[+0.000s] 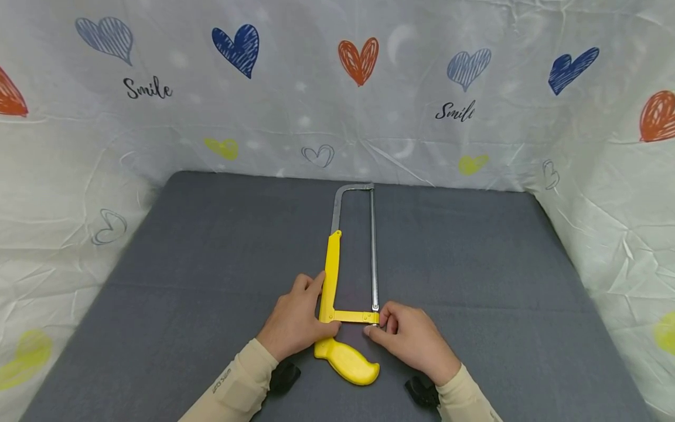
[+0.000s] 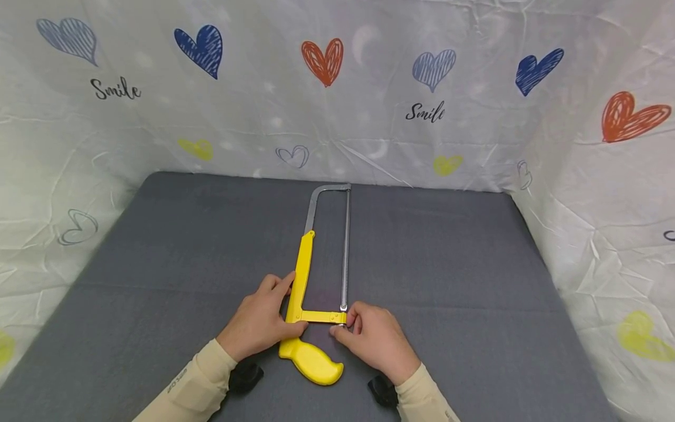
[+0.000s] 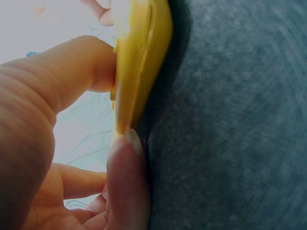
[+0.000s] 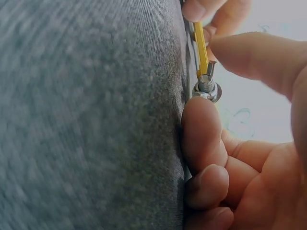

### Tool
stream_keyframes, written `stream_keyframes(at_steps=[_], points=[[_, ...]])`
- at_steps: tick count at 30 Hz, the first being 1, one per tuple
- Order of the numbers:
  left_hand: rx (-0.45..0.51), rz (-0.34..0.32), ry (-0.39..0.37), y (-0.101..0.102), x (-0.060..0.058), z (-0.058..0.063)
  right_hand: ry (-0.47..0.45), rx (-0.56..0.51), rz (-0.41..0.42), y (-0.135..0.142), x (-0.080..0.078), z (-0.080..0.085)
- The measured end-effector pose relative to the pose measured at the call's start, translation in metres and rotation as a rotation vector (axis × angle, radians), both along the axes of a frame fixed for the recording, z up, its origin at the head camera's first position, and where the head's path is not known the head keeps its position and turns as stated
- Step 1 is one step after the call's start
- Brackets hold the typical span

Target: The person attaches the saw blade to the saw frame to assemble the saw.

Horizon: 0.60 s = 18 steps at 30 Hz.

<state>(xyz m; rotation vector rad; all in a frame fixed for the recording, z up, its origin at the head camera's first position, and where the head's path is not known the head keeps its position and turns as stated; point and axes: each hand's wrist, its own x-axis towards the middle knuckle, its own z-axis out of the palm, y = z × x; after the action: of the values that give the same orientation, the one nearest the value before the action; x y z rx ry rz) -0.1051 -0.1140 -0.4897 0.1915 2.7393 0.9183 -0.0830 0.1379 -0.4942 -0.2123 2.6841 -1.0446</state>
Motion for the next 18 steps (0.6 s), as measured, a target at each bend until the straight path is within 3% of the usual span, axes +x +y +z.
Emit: stream_keyframes(at_steps=[18], points=[[-0.013, 0.008, 0.001, 0.001, -0.0002, -0.0003, 0.075, 0.022, 0.012, -0.0009, 0.0001, -0.0047]])
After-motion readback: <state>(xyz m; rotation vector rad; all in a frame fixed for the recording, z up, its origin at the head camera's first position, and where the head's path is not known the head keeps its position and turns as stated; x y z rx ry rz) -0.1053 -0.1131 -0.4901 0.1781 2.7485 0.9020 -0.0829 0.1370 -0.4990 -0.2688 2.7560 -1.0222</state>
